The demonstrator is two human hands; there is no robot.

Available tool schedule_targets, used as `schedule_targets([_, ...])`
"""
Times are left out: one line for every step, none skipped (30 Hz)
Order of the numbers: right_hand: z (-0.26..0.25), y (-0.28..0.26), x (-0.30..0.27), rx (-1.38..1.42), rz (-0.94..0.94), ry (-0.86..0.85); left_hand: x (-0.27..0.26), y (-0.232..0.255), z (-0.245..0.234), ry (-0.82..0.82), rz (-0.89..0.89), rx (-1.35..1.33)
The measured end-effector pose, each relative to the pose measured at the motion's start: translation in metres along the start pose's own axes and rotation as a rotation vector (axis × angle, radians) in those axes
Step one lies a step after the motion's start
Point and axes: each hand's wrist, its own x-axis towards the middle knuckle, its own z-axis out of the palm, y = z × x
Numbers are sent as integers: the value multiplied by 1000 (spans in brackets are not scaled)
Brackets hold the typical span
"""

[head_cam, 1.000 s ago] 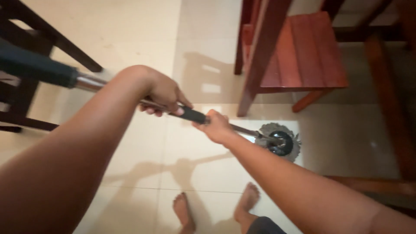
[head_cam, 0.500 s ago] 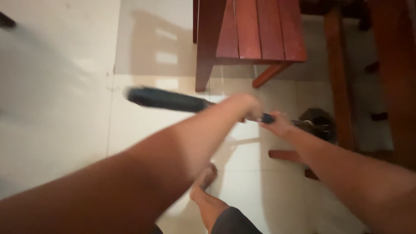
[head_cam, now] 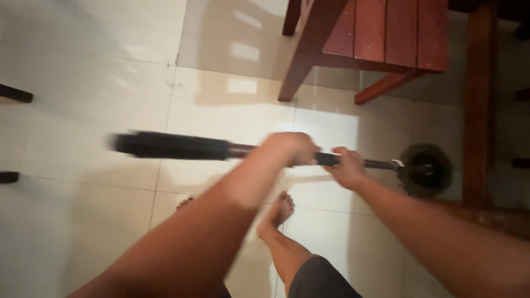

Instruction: The person mops a tiled floor using a spin mop, moving around wooden chairs and a dining table. They briefly reposition a chair to clean underneath it before continuing to mop the remaining area.

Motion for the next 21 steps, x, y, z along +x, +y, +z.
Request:
schedule_targets([-1, -31, -1, 21, -14, -16, -23, -14, -10, -24, 15, 24])
schedule_targets([-2, -66, -4, 31, -48, -23, -51, -31, -20, -36, -118, -102])
schedule_targets([-5, -104, -8, 40, -82, -31, -83, -46, -31, -26, -143, -79])
schedule_targets([-7, -144, -14, 73, -107, -45, -119, -60, -39, 0, -100, -89])
schedule_targets([-11, -184, -21, 105, -133, -59, -152, -67, -51, -24, -262, -39])
schedule_targets([-17, -222, -29, 155, -108, -84, -187, -71, -60, 20, -325, -28])
schedule_targets([-25, -258, -39, 205, -83, -110, -222, -72, -71, -9, -472, -95])
schedule_targets([-33, -293, -45, 208, -89, -129, -253, -68, -81, -14, -547, -76])
schedule_targets([-43, -322, -51, 211, -95, -148, -278, -62, -94, -53, -624, -68])
schedule_targets([-53, -344, -59, 232, -102, -186, -295, -55, -104, -96, -700, -60])
schedule_targets([-63, -358, -63, 253, -109, -224, -303, -48, -112, -97, -758, -49])
schedule_targets([-72, -362, -66, 265, -115, -235, -309, -42, -117, -102, -815, -40])
schedule_targets([-77, -364, -68, 276, -120, -247, -310, -37, -120, -107, -871, -31])
schedule_targets([-81, -361, -66, 286, -126, -258, -305, -34, -121, -111, -847, -36])
schedule_targets([-81, -353, -63, 280, -134, -232, -297, -34, -120, -115, -823, -40])
schedule_targets([-78, -340, -59, 272, -138, -203, -286, -37, -118, -118, -794, -44])
schedule_targets([-73, -325, -53, 263, -142, -173, -272, -41, -114, -94, -732, -70])
schedule_targets([-65, -305, -45, 246, -159, -118, -255, -47, -107, -73, -668, -96])
schedule_targets([-56, -282, -35, 228, -175, -62, -233, -53, -99, -62, -607, -107])
schedule_targets([-46, -254, -25, 205, -190, -10, -207, -57, -90, -53, -543, -124])
schedule_targets([-37, -223, -14, 181, -192, 24, -177, -59, -80, -17, -427, -85])
